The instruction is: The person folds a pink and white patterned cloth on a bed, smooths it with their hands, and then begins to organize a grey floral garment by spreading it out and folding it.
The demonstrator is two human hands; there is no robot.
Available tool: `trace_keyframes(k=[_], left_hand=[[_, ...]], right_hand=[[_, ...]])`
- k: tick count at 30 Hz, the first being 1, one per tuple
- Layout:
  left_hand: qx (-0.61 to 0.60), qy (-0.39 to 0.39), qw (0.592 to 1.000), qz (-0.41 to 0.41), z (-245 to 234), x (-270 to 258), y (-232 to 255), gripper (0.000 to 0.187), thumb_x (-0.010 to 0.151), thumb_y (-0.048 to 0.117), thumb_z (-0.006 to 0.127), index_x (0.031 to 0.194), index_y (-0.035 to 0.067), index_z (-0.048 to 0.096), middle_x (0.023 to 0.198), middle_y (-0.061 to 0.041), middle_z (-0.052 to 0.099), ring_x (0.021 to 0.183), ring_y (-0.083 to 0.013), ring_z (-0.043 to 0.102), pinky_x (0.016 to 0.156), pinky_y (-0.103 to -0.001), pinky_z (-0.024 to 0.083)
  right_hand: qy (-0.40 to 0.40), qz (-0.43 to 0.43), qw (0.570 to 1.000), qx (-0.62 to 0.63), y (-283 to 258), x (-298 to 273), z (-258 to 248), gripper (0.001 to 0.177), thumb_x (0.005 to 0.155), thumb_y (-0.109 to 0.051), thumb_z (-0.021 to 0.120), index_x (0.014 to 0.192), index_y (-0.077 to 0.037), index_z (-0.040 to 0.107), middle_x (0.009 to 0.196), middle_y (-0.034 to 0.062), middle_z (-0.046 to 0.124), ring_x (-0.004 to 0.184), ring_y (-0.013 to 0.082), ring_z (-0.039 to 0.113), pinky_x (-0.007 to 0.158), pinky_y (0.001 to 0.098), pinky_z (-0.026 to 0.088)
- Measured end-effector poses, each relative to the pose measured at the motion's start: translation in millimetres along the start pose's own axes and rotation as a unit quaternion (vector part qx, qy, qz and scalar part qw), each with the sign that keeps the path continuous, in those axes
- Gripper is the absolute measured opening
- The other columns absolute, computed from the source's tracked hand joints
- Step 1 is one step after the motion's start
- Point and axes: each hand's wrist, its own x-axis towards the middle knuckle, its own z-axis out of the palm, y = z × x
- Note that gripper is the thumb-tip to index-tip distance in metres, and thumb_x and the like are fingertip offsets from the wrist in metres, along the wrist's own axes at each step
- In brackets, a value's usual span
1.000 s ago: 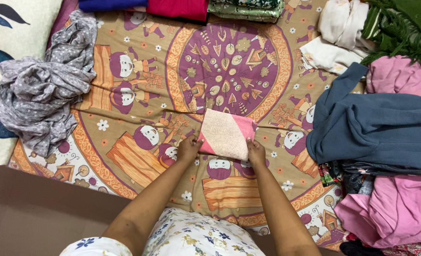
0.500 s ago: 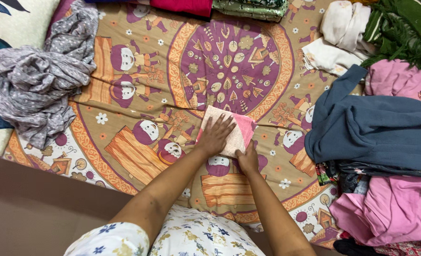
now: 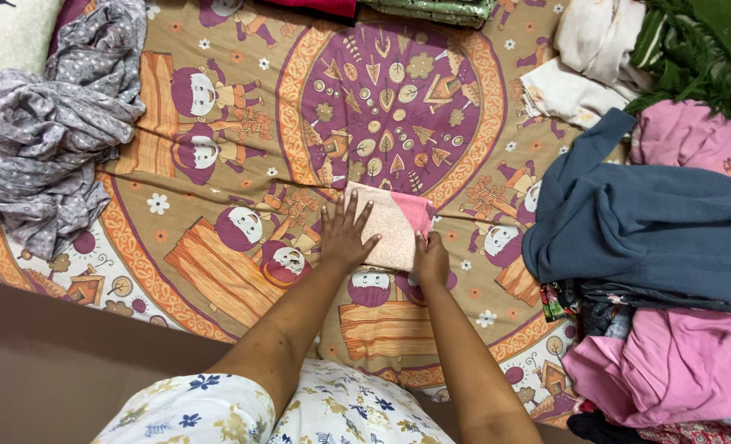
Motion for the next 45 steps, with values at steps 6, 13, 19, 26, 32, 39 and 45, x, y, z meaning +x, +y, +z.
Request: trace_keyframes(k=[6,13,19,26,32,39,45], left_hand=[[-0.001,-0.017,0.998,-0.064,-6.8,2.2,14.1,0.079,0.099,0.065,0.027,0.165,0.026,0.009,0.173,-0.006,-0.002,0.157,-0.0316,-0.007,0.119,-0.066,-0.007],[0.052,0.096,0.991,0.08,34.4,35.5,16.7,0.068,0.108,0.044,0.024,0.167,0.01,0.014,0.176,-0.008,0.007,0.163,-0.0282,-0.001,0.128,-0.053,-0.003],[0.028,0.041,0.997,0.051,12.9,26.5,-12.4,0.079,0.103,0.058,0.017,0.164,0.011,0.001,0.172,-0.009,-0.004,0.157,-0.025,-0.008,0.125,-0.049,-0.007],[0.056,-0.043,0.997,0.037,-0.4,28.8,-15.6,0.08,0.102,0.06,0.018,0.164,0.012,-0.002,0.172,-0.007,-0.008,0.158,-0.0262,-0.01,0.125,-0.05,-0.008],[-0.03,0.002,0.999,0.043,14.5,34.0,-19.7,0.082,0.097,0.053,0.031,0.164,0.015,0.003,0.172,-0.007,-0.003,0.157,-0.0257,-0.005,0.124,-0.051,-0.006],[-0.037,0.085,0.994,0.065,32.5,35.5,-24.4,0.084,0.095,0.051,0.038,0.162,0.012,0.007,0.171,-0.01,0.004,0.157,-0.0277,0.001,0.124,-0.053,-0.004],[-0.047,0.128,0.988,0.076,34.6,35.4,-24.2,0.085,0.094,0.049,0.042,0.162,0.011,0.009,0.17,-0.01,0.006,0.156,-0.028,0.004,0.124,-0.054,-0.003]], right_hand=[[0.265,-0.096,0.959,-0.004,-13.3,-15.2,2.7,0.054,0.086,-0.04,0.068,0.122,-0.002,0.056,0.117,0.0228,0.062,0.09,0.0365,0.066,0.068,0.0511,0.053],[0.026,-0.32,0.947,-0.033,-13.1,2.0,59.3,0.029,0.108,-0.029,0.051,0.131,-0.014,0.058,0.136,0.007,0.061,0.132,0.0293,0.059,0.116,0.0465,0.047],[0.046,-0.39,0.885,-0.249,-27.3,15.0,27.5,0.08,0.103,-0.049,0.043,0.163,0.0,0.021,0.171,0.0196,0.019,0.159,0.0366,0.011,0.129,0.051,0.006],[0.043,-0.32,0.914,-0.247,-36.6,25.1,26.4,0.097,0.096,-0.068,0.036,0.161,0.001,0.016,0.169,0.0199,0.015,0.157,0.0333,0.007,0.125,0.0553,-0.001],[0.058,-0.32,0.912,-0.25,-32.1,30.9,35.5,0.096,0.092,-0.066,0.04,0.159,0.0,0.018,0.168,0.0172,0.018,0.157,0.0341,0.01,0.124,0.0569,-0.001],[0.069,-0.326,0.917,-0.22,-27.4,33.2,40.6,0.097,0.091,-0.065,0.042,0.161,-0.002,0.017,0.169,0.0138,0.015,0.157,0.0326,0.008,0.124,0.0575,-0.001],[0.074,-0.327,0.916,-0.221,-28.5,33.3,40.1,0.097,0.091,-0.065,0.044,0.16,-0.003,0.018,0.169,0.0131,0.015,0.156,0.0322,0.008,0.123,0.057,0.0]])
